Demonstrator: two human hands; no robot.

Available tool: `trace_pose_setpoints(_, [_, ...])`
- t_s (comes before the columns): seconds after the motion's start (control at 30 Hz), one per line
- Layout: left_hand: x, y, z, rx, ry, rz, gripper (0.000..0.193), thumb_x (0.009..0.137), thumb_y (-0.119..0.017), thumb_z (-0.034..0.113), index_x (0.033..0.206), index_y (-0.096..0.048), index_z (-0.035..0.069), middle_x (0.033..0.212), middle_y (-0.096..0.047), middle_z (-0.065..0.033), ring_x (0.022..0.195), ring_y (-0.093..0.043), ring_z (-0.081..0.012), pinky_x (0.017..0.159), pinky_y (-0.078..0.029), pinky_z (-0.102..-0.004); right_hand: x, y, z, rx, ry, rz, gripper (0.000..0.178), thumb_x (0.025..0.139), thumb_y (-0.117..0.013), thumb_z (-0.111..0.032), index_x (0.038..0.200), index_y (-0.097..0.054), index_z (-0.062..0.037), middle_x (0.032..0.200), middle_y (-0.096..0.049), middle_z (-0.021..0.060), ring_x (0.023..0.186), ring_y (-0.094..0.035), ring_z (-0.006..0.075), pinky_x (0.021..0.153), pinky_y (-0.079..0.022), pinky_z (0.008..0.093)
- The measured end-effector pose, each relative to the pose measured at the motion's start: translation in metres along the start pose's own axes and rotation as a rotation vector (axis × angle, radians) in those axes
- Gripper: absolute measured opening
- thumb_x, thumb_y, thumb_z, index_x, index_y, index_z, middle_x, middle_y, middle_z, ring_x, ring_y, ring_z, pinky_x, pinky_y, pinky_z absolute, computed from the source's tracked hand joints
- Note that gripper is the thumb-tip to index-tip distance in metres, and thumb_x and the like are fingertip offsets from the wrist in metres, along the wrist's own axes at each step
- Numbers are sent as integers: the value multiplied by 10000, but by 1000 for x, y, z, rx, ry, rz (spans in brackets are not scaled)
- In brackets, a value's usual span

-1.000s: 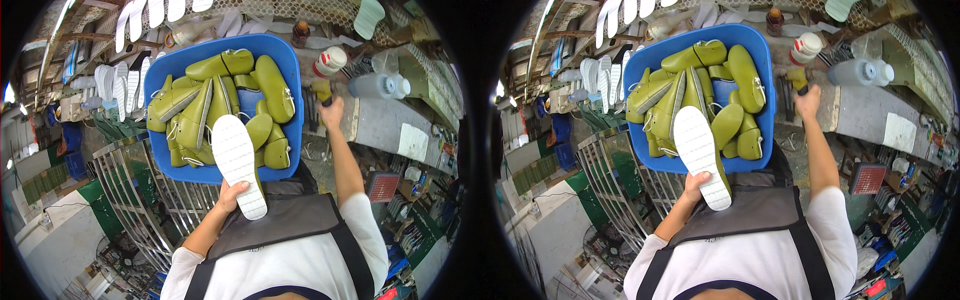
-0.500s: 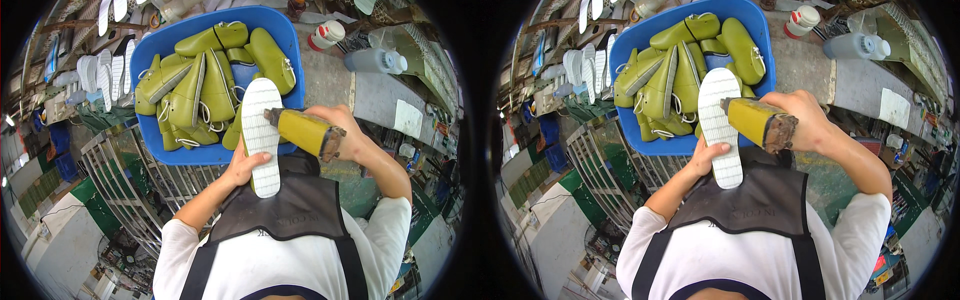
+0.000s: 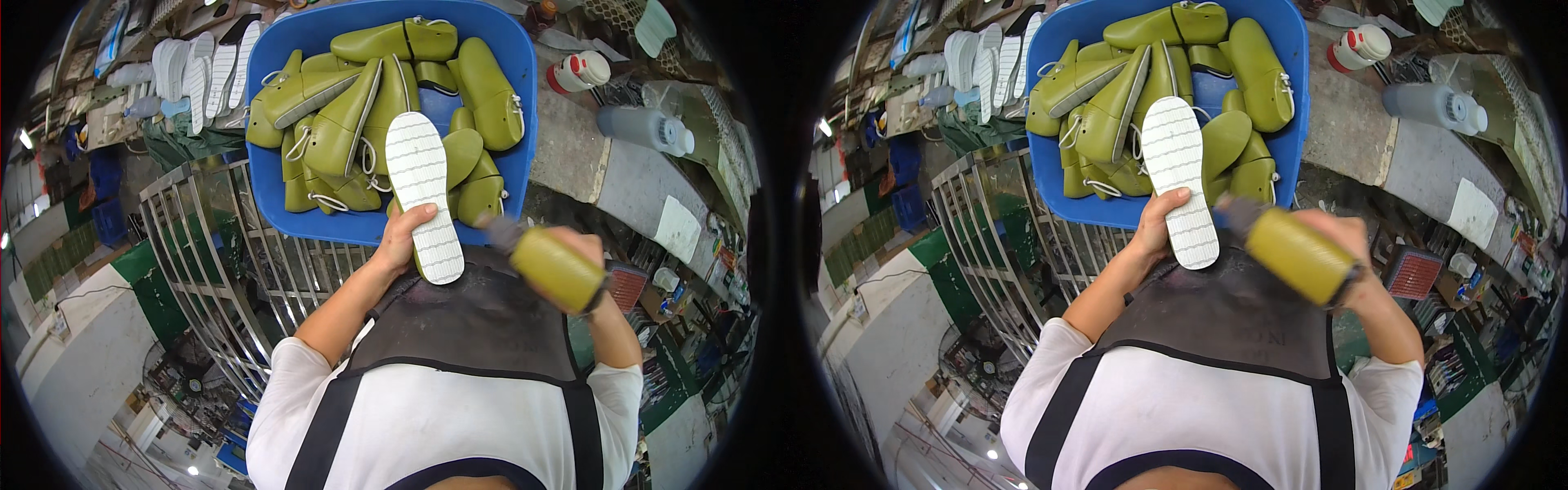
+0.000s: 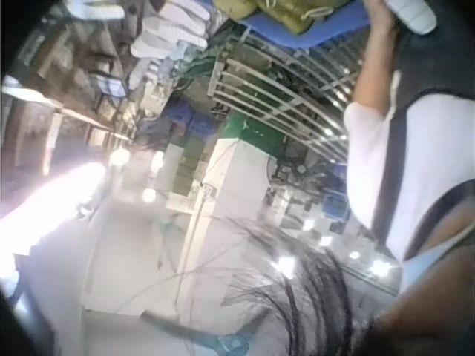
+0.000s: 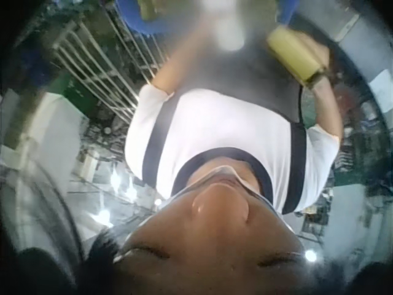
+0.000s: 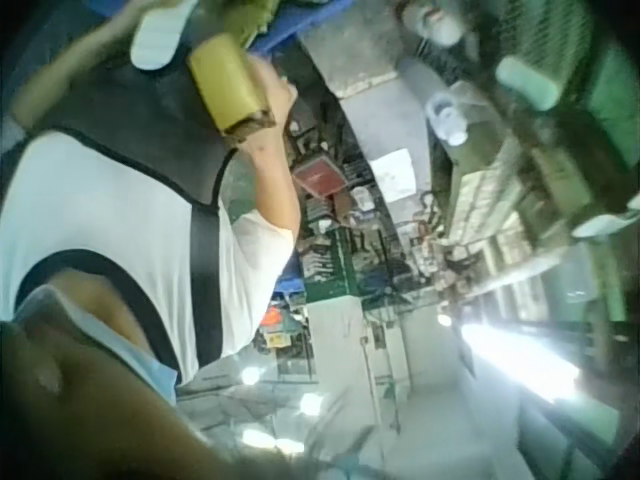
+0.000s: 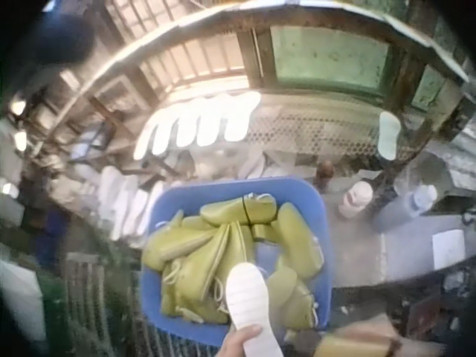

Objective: The person aligns insoles onto shoe lasts and fastens them using a pneumatic stapler. The person then arranges shoe lasts onto a metal rack and inserts metal pins into the remaining lasts by hand.

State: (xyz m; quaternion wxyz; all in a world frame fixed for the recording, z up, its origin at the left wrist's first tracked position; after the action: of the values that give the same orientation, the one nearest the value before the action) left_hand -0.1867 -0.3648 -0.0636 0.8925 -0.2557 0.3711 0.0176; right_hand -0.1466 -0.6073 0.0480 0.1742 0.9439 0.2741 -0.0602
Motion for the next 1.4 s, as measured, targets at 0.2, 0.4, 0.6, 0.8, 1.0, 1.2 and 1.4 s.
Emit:
trace_pose_setpoints(0.2, [1,3,-1,-4,2,49,620,771,-626,238,1285,-366,8,1076,-535,-123,954,-553,-208,822,-479,-344,-2,-29,5,-170,-31,-317,432,573,-757,-198,970,-623,-91,813,-663,105,740,-658,284,686,-517,311])
trace_pose_setpoints(0.4, [-23,31,67,207,-206,280,650,760,-697,202,1296,-397,-11,1147,-559,-131,1021,-567,-221,889,-468,-345,-12,40,89,475,-359,360,200,836,-628,-148,990,-624,-21,711,-556,8,605,-522,109,578,-430,254])
trace_pose_setpoints(0.6, [6,137,203,1190,-532,516,809,750,-721,368,1341,-357,-48,1240,-499,-255,1101,-547,-284,936,-438,-387,71,70,225,588,-628,519,164,818,-688,-206,841,-604,-67,617,-517,-5,508,-478,102,466,-384,253])
trace_pose_setpoints(0.8, [32,43,220,1762,-1070,905,383,862,-601,226,1185,-553,26,1117,-592,-192,1002,-542,-371,894,-412,-441,120,60,312,620,-662,480,241,822,-684,-251,930,-629,-43,736,-635,69,639,-601,170,586,-472,274])
trace_pose_setpoints(1.0, [203,-35,94,2135,-462,19,161,811,-572,165,915,-632,58,968,-629,-125,925,-607,-260,774,-495,-373,110,83,293,66,-206,1189,314,846,-657,-160,1076,-577,38,1019,-649,142,968,-612,244,876,-460,331])
trace_pose_setpoints(1.2, [258,-52,49,2736,-368,30,322,847,-518,148,1116,-606,-5,1086,-573,-190,984,-554,-346,819,-455,-505,109,67,234,311,-284,724,253,886,-604,-88,1107,-572,31,1003,-651,110,939,-612,156,845,-471,269])
trace_pose_setpoints(1.4, [252,-36,50,3047,-278,171,579,886,-503,248,1384,-348,-4,1279,-415,-209,1182,-341,-396,951,-412,-518,138,39,163,195,-134,662,227,881,-611,-98,1073,-601,24,956,-664,117,875,-630,163,801,-490,265])
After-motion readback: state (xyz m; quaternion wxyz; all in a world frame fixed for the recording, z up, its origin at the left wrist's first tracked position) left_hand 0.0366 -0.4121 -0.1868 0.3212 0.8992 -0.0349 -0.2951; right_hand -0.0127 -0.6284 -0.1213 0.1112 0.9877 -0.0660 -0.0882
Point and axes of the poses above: each hand's wrist, its own x-axis towards the middle knuckle, its own y-axis out of the back of the hand, z = x × y, the point moved 4 cm from there along x, towards the middle knuckle
